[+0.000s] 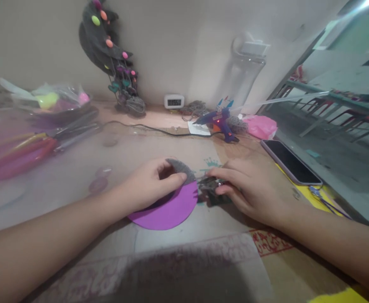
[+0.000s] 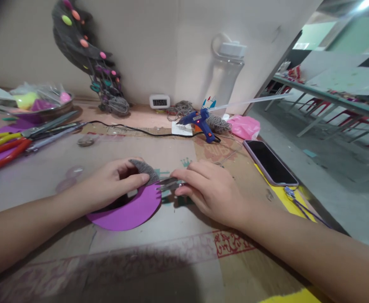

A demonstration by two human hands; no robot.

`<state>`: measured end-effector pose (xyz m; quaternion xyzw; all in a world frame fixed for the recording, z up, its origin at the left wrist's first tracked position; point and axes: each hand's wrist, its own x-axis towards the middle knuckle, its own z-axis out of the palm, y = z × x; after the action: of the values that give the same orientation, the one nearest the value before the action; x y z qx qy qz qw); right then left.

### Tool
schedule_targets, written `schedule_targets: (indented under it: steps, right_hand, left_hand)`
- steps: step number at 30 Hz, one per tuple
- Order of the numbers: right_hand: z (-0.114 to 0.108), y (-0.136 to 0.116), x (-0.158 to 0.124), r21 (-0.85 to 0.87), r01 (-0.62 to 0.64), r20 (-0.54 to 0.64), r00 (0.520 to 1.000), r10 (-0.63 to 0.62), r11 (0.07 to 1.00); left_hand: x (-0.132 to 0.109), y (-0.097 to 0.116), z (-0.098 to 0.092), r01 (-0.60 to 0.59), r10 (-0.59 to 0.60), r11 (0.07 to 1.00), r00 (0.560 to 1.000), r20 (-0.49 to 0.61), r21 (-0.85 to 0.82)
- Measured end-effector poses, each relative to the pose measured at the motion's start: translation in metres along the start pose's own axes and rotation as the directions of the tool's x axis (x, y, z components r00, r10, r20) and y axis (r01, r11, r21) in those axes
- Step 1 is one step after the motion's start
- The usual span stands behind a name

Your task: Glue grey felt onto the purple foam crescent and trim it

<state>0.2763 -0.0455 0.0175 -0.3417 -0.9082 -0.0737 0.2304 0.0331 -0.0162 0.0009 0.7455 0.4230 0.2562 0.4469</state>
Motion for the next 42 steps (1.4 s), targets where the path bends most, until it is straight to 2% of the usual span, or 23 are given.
schedule_targets:
  steps: [3, 11, 21, 42]
  right_hand:
    - [0.0017, -0.0030, 0.0022, -0.055, 0.022, 0.017, 1.000, -0.021, 0.998]
    - [0.0035, -0.0015, 0.0033, -0.070, -0.023, 0.027, 0.999, 0.025, 0.997]
    - [0.0016, 0.0007, 0.0042, -0.107, 0.024, 0.022, 1.000, -0.022, 0.994]
    - [0.0036, 0.0001, 0.0041, -0.096, 0.007, 0.044, 0.999, -0.003, 0.995]
  left_hand:
    - [0.0000, 0.0006, 0.0005, -0.006, 0.006, 1.000, 1.000, 0.006, 0.002]
    - [-0.0013, 0.0024, 0.0013, -0.002, 0.002, 1.000, 1.000, 0.010, 0.002]
    - [-0.0002, 0.0012, 0.0018, -0.001, 0.001, 1.000, 1.000, -0.002, -0.002]
    - [-0.0023, 0.0036, 0.0011, 0.003, -0.003, 1.000, 1.000, 0.013, 0.012]
